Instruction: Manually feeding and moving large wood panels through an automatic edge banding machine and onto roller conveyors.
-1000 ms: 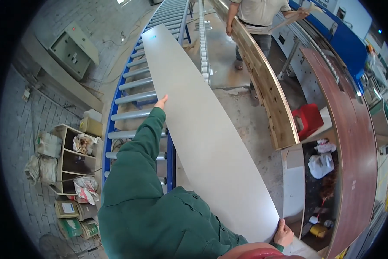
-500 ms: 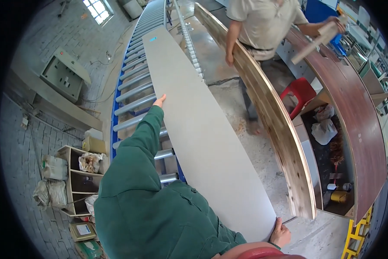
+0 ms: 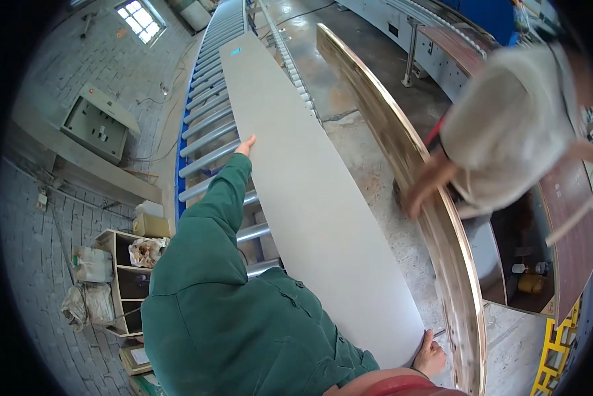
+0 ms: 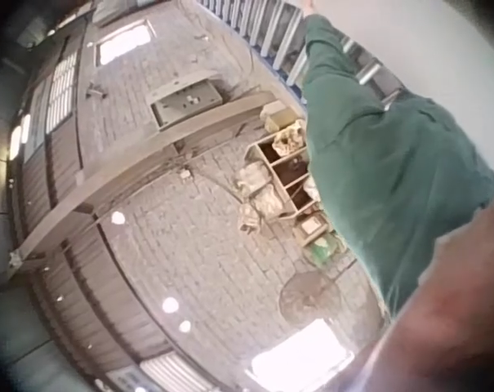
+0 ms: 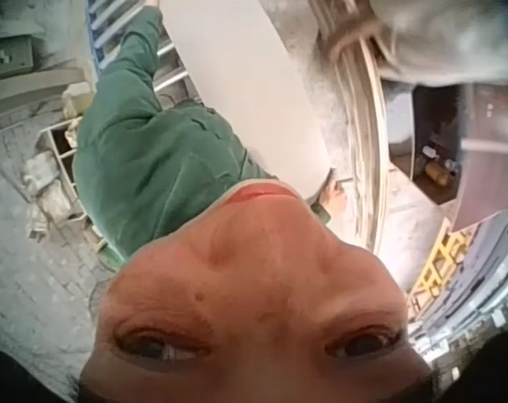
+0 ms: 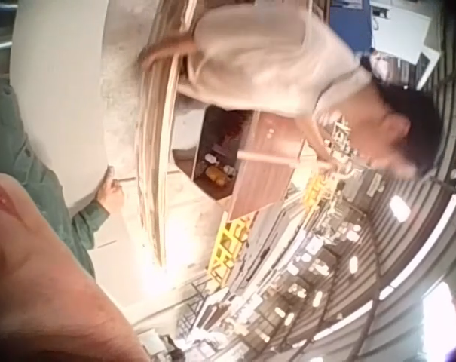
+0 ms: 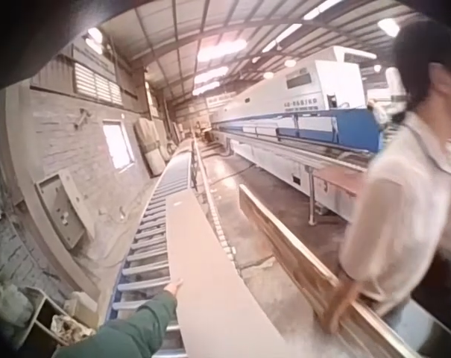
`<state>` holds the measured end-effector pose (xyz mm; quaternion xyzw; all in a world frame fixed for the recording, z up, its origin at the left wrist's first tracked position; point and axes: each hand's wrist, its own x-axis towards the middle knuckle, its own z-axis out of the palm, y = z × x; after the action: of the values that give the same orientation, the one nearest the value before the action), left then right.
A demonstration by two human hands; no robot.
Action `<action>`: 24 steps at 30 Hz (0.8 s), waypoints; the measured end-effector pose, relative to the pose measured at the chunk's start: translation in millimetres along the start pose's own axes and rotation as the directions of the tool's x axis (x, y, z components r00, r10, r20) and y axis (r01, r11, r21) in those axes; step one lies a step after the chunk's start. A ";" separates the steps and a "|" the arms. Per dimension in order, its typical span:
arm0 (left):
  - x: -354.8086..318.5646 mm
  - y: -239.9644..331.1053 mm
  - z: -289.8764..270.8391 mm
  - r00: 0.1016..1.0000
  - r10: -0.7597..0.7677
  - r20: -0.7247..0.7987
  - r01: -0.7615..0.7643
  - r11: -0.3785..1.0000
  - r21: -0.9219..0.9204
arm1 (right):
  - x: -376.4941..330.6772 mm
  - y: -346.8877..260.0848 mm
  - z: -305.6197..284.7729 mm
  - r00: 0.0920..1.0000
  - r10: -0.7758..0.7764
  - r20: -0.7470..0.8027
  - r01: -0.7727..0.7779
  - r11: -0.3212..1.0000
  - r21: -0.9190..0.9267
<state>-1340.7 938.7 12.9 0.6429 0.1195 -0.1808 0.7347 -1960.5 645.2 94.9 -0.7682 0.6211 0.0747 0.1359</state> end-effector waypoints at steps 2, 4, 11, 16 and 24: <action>-3.7 -1.0 13.4 0.999 -0.047 -0.025 0.046 0.999 -0.012 | -6.3 3.6 9.6 0.996 -0.017 -0.084 0.016 1.000 -0.010; -6.2 -2.4 20.7 0.998 -0.063 -0.006 0.063 0.998 -0.018 | -9.5 6.6 10.6 0.985 -0.040 -0.169 0.037 0.999 -0.024; 52.3 6.1 -12.9 0.976 -0.020 0.215 -0.041 0.959 0.279 | 9.1 7.8 35.3 0.930 -0.331 -0.158 0.297 0.932 -0.205; 4.5 62.1 39.9 0.951 -0.203 0.234 0.143 0.958 0.249 | 33.1 -33.4 1.2 0.968 -0.132 -0.212 0.163 0.977 0.134; -8.6 57.8 38.3 0.988 -0.093 0.123 0.059 0.966 0.251 | 17.3 -10.0 2.6 0.990 -0.057 -0.126 0.077 0.984 0.160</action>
<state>-1326.4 908.1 74.1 0.7105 0.0713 -0.2648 0.6480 -1946.9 631.8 88.7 -0.7779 0.6062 -0.0280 0.1633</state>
